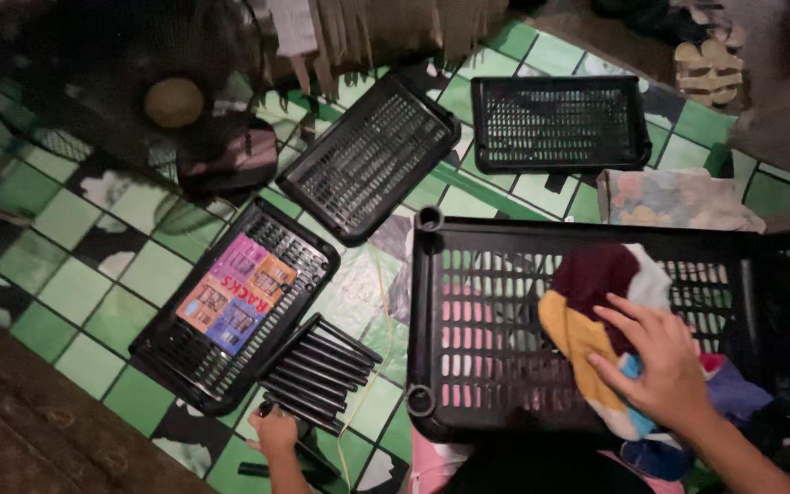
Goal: The person sits on the floor assembling a black plastic rack by inserting metal poles into the grid panels. They then use a spray bottle and a cloth to wipe down the assembled rack parts and the surrounding floor area.
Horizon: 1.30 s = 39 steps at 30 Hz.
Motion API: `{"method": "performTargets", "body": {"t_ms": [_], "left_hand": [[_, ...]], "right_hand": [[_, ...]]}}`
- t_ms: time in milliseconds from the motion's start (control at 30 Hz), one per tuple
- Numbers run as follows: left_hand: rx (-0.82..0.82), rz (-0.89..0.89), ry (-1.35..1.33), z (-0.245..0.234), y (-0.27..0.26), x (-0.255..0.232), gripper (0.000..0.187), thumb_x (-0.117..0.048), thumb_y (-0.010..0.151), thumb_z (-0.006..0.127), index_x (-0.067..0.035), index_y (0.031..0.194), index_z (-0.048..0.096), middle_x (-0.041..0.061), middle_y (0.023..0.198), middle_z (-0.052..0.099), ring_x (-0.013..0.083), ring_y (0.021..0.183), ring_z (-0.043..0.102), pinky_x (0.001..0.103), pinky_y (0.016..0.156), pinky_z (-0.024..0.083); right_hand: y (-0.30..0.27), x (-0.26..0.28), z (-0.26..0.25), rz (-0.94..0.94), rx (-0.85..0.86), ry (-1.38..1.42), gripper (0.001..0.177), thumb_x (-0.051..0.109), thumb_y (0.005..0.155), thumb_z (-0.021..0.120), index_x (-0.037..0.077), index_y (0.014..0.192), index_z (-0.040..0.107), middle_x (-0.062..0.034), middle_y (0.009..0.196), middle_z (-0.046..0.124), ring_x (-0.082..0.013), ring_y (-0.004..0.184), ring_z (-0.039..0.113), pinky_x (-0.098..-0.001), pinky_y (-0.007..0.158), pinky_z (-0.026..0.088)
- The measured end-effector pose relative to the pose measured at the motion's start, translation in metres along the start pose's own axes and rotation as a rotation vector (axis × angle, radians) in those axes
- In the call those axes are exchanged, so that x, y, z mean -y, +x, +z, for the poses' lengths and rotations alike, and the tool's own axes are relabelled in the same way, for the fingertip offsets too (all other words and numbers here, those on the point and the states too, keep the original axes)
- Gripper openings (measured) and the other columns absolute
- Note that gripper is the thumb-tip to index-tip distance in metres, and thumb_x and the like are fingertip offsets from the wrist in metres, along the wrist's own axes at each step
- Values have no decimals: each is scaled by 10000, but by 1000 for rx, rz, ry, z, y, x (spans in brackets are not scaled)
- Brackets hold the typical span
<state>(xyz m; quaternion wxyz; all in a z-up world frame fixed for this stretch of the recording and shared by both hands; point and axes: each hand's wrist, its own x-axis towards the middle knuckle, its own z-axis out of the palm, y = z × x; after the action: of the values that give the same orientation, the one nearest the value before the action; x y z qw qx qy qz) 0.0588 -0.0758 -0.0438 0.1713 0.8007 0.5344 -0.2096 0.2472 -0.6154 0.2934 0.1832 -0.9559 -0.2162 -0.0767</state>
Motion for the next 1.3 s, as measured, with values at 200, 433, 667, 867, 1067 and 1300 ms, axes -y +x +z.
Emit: {"method": "performTargets", "body": {"t_ms": [200,433,667,867,1067,1300], "left_hand": [[-573,507,-512,-63,-34,-37,492,-141,864,712,-146,1355,691,193,1487,389,365,1286,547,471,1115,445],[-425,1347,-1005,-227,-261,-177,426,-78,878,672,-9,1298,672,215,1580,344,358,1486,409,462,1240,318],[323,1744,-770,-214,-444,-279,513,-139,893,727,-28,1390,659,218,1548,387,381,1468,430,480,1218,319],[393,1786,-787,-177,-444,-326,488,-181,942,667,-57,1414,644,197,1554,394,371,1457,448,461,1224,323],[791,1780,-763,-126,-457,-355,465,-174,979,644,-69,1430,604,178,1520,400,335,1442,442,432,1210,320],[504,2016,-413,-63,-450,-392,243,-14,841,609,-87,1047,715,99,1109,669,293,1096,657,381,1034,529]], "right_hand": [[-4,-32,-1,-38,51,313,637,353,772,742,149,1360,609,-89,1480,551,-317,1351,465,-484,1092,308],[-15,-50,-3,2,-100,477,684,355,764,769,131,1386,593,-120,1499,511,-324,1425,399,-514,1165,264],[-19,-31,12,261,-41,536,624,268,738,811,131,1312,608,-89,1225,696,-248,1149,665,-364,991,515],[-22,-17,18,-15,-191,861,770,170,845,820,-8,1481,422,-221,1386,566,-336,1310,517,-409,1108,389],[-42,-60,-34,229,-344,992,808,107,815,786,52,1495,352,-134,1234,648,-256,1119,649,-335,952,518],[-61,-84,-40,370,-261,541,255,85,865,760,51,1105,679,-79,988,711,-159,773,689,-291,698,550]]}}
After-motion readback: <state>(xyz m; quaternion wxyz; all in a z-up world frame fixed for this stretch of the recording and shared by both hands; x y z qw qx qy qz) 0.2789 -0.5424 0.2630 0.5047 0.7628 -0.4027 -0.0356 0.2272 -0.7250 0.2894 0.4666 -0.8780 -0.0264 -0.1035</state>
